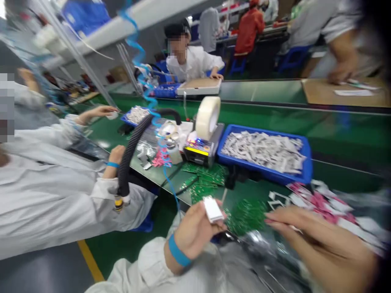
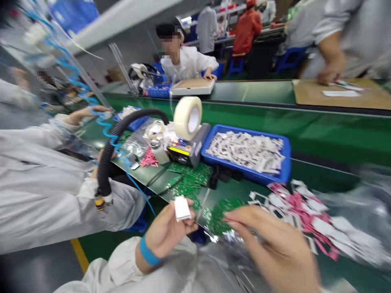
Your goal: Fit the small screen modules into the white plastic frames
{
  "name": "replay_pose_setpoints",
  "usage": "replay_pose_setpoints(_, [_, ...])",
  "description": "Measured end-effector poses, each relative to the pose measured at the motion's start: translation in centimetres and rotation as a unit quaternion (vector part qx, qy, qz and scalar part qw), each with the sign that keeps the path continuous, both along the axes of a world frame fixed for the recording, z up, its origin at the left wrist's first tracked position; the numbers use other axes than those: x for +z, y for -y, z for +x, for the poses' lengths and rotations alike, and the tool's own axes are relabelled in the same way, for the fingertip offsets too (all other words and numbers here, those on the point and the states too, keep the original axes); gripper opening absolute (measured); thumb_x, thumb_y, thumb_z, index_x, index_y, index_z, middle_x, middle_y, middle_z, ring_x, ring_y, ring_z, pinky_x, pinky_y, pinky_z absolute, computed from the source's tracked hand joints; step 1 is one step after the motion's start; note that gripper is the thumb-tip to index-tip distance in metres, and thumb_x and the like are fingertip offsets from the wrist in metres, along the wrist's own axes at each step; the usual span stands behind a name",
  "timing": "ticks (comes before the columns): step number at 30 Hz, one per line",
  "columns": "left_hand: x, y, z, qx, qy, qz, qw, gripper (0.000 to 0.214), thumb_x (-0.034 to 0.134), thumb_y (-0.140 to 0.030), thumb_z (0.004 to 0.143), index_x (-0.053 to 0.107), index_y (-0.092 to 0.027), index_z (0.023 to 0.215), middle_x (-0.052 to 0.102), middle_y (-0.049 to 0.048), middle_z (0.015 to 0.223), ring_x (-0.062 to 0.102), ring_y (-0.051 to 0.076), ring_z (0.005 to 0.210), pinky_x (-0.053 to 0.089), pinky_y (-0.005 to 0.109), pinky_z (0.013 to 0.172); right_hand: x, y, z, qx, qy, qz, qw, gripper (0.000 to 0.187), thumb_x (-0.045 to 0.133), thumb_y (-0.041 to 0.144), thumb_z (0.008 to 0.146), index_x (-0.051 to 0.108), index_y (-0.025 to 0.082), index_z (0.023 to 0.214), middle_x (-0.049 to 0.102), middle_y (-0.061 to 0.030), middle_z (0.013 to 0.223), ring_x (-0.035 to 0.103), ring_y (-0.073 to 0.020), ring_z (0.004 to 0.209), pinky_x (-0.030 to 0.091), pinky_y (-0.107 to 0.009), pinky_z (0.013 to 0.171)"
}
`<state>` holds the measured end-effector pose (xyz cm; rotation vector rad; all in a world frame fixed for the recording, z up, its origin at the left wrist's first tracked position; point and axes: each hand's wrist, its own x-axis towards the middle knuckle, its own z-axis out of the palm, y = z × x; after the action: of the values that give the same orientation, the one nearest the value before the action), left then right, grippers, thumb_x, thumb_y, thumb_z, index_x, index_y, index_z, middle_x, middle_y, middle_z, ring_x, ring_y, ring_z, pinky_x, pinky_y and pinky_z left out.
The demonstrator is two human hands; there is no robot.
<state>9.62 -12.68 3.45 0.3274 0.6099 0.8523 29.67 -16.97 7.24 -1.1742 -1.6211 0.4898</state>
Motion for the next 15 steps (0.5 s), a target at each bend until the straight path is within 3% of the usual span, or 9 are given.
replay_pose_setpoints(3, [0.7, 0.4, -0.4, -0.016, -0.007, 0.03, 0.999, 0.038, 0.067, -0.044, 0.072, 0.07, -0.012, 0.093, 0.067, 0.0048, 0.072, 0.057, 0.014, 0.067, 0.043, 0.032, 0.073, 1.5, -0.1, -2.1, 0.042, 0.112, 0.025, 0.993, 0.01, 0.059, 0.02, 0.084, 0.062, 0.029, 0.088, 0.067, 0.0011, 0.072, 0.062, -0.0148, 0.062, 0.049, -0.026, 0.053])
replay_pose_setpoints(6, [0.9, 0.8, -0.8, -0.03, -0.001, 0.035, 0.999, 0.037, 0.066, -0.044, 0.074, 0.07, -0.013, 0.094, 0.068, 0.0047, 0.075, 0.059, 0.015, 0.07, 0.044, 0.03, 0.072, 2.1, -0.9, -3.7, 0.063, 0.171, 0.088, 0.979, 0.009, 0.056, 0.018, 0.085, 0.06, 0.026, 0.088, 0.068, 0.0003, 0.077, 0.062, -0.0151, 0.07, 0.05, -0.032, 0.07])
replay_pose_setpoints(9, [0.9, 0.7, -0.9, -0.025, 0.004, 0.035, 0.999, 0.037, 0.068, -0.043, 0.073, 0.07, -0.013, 0.094, 0.068, 0.0049, 0.076, 0.06, 0.015, 0.072, 0.044, 0.029, 0.072, 1.9, -1.4, -4.1, 0.036, 0.241, 0.119, 0.963, 0.011, 0.055, 0.015, 0.085, 0.061, 0.024, 0.084, 0.068, -0.0008, 0.083, 0.06, -0.017, 0.078, 0.039, -0.042, 0.087])
replay_pose_setpoints(15, [0.2, 0.6, -0.2, -0.002, -0.009, 0.024, 1.0, 0.044, 0.078, -0.046, 0.058, 0.072, -0.01, 0.082, 0.065, 0.0046, 0.067, 0.057, 0.012, 0.06, 0.042, 0.027, 0.063, 0.1, -2.0, -3.9, 0.055, 0.252, 0.119, 0.959, 0.018, 0.048, 0.018, 0.087, 0.063, 0.026, 0.08, 0.064, -0.001, 0.081, 0.057, -0.0173, 0.082, 0.033, -0.042, 0.091])
